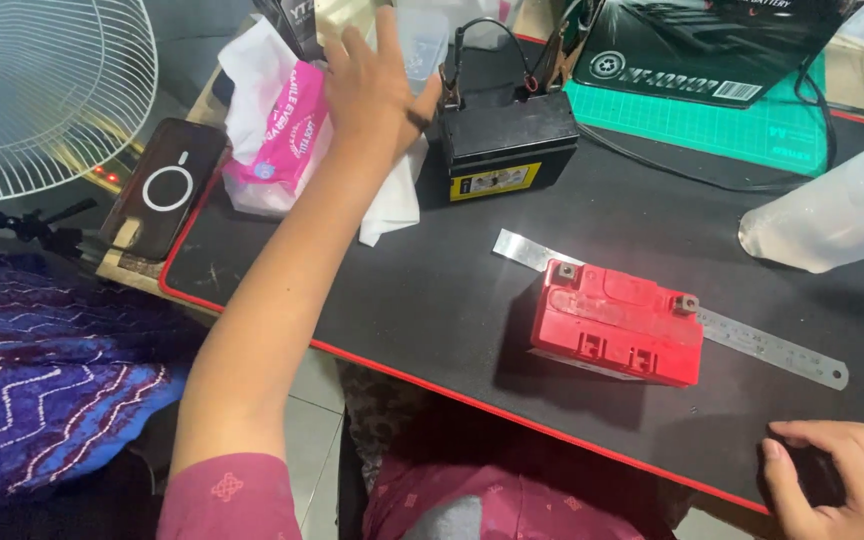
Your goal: Opening a battery casing using a metal ruler and cleaning battery components with a tissue.
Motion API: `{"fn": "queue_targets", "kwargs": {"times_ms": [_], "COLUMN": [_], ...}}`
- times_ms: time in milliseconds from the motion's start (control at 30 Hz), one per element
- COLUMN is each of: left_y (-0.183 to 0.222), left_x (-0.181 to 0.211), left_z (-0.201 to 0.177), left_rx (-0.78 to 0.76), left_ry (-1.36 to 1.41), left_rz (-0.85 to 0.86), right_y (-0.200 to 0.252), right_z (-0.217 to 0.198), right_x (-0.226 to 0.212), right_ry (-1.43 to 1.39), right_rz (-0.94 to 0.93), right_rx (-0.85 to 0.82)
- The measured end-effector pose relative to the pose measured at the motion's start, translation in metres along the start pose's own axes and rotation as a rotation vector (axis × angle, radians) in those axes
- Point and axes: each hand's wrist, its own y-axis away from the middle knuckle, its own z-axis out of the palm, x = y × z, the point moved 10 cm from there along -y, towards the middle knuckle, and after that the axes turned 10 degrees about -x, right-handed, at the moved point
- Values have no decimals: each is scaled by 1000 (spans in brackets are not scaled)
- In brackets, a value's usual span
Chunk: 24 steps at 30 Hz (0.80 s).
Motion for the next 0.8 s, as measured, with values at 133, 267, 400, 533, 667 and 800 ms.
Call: {"fn": "queue_targets", "kwargs": {"times_ms": [133, 267, 400, 533, 667, 800], "left_y": [1, 23, 37, 48, 66, 126], "left_x": [-3, 3, 8, 0, 2, 19], "left_z": [-13, -56, -48, -29, -50, -95], "left_rx": [-41, 112, -14, -236, -278, -71], "left_ry": [128, 55, -3, 55, 114, 218], "left_rz": [-29, 59, 48, -46, -41, 165], "right_y": [-3, -2, -3, -2, -4, -8], "right_z": [-4, -2, -1, -3, -10, -11], "right_x": [-5, -4, -1, -9, -20, -15], "right_ry": [43, 49, 45, 42, 61, 73], "right_rz": [1, 6, -46, -29, -7, -8], "right_rx": [-25, -31, -25, 10, 26, -15]}}
